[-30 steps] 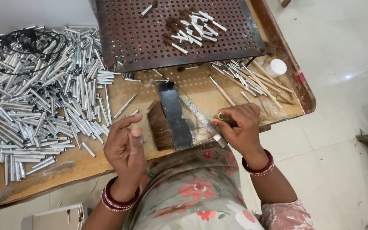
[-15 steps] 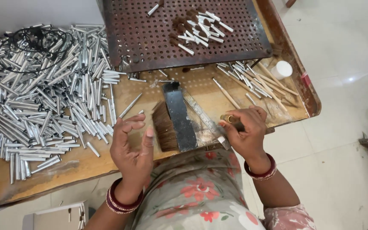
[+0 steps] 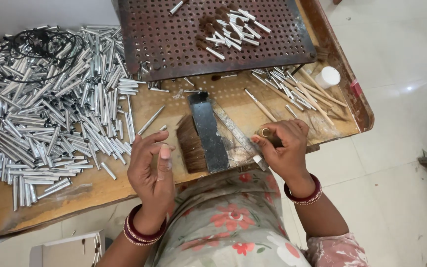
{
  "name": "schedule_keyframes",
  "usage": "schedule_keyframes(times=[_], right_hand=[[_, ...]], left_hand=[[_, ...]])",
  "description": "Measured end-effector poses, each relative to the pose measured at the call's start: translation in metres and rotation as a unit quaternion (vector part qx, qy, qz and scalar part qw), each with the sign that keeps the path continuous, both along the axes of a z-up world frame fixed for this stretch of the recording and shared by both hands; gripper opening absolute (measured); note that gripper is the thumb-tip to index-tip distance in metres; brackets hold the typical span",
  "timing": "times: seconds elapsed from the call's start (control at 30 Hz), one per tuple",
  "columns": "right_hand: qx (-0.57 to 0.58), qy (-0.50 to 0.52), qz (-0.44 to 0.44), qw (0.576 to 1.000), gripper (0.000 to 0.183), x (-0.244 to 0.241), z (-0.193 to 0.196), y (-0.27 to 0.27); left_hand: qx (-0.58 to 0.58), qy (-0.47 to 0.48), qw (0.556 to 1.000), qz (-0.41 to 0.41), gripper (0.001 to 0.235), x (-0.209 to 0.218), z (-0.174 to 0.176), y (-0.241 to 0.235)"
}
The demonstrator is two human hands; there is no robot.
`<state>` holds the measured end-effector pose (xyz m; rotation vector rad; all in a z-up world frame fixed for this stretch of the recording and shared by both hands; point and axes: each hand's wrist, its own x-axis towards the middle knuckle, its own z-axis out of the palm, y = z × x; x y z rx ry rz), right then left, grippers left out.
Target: Assembling small metal tubes onto wooden sticks at a workbench.
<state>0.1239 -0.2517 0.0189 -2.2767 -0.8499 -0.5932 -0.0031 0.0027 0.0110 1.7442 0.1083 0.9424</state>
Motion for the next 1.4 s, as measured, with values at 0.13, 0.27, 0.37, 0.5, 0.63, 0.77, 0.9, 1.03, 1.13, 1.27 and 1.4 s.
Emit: schedule_keyframes(times=[0.13, 0.27, 0.37, 0.5, 0.63, 0.77, 0.9, 1.03, 1.13, 1.27, 1.4], right_hand=[[-0.014, 0.013, -0.002, 1.000, 0.026, 0.002, 0.001, -0.001], [-0.033, 0.026, 0.010, 0.999, 0.030, 0.008, 0.015, -0.006], [-0.032, 0.033, 0.023, 0.999, 0.026, 0.009, 0.033, -0.007], [-0.029, 0.055, 0.034, 0.998, 0.016, 0.014, 0.039, -0.007], [-0.018, 0.048, 0.027, 0.998, 0.015, 0.011, 0.040, -0.002], [0.190, 0.083, -0.005, 0.978, 0.022, 0.000, 0.014, 0.000], [0.433, 0.155, 0.064, 0.886, 0.027, -0.023, -0.012, 0.007], [0.520, 0.161, 0.149, 0.826, 0.025, -0.044, -0.020, 0.012], [0.519, 0.160, 0.153, 0.826, 0.025, -0.055, -0.017, 0.014], [0.493, 0.158, 0.155, 0.841, 0.026, -0.061, -0.019, 0.012], [0.482, 0.181, 0.188, 0.836, 0.029, -0.059, -0.002, 0.012]], left_hand=[[-0.009, 0.004, 1.000, 0.010, 0.014, -0.001, -0.001, -0.002], [-0.001, 0.004, 1.000, 0.019, 0.012, 0.000, -0.001, -0.003], [0.002, -0.008, 1.000, 0.012, 0.010, -0.001, 0.001, -0.003], [-0.013, -0.020, 1.000, 0.003, 0.008, 0.001, -0.004, -0.003], [-0.016, -0.018, 1.000, -0.009, 0.008, 0.003, 0.002, -0.007], [0.009, -0.048, 0.997, -0.059, 0.013, 0.008, 0.019, -0.031], [0.031, -0.049, 0.994, -0.089, 0.021, 0.010, 0.038, -0.060], [0.006, -0.003, 0.981, -0.195, 0.027, 0.012, 0.035, -0.084], [-0.007, 0.006, 0.970, -0.241, 0.022, 0.013, 0.034, -0.095], [-0.041, 0.020, 0.960, -0.277, 0.019, 0.015, 0.034, -0.100], [-0.028, 0.004, 0.967, -0.251, 0.019, 0.016, 0.027, -0.103]])
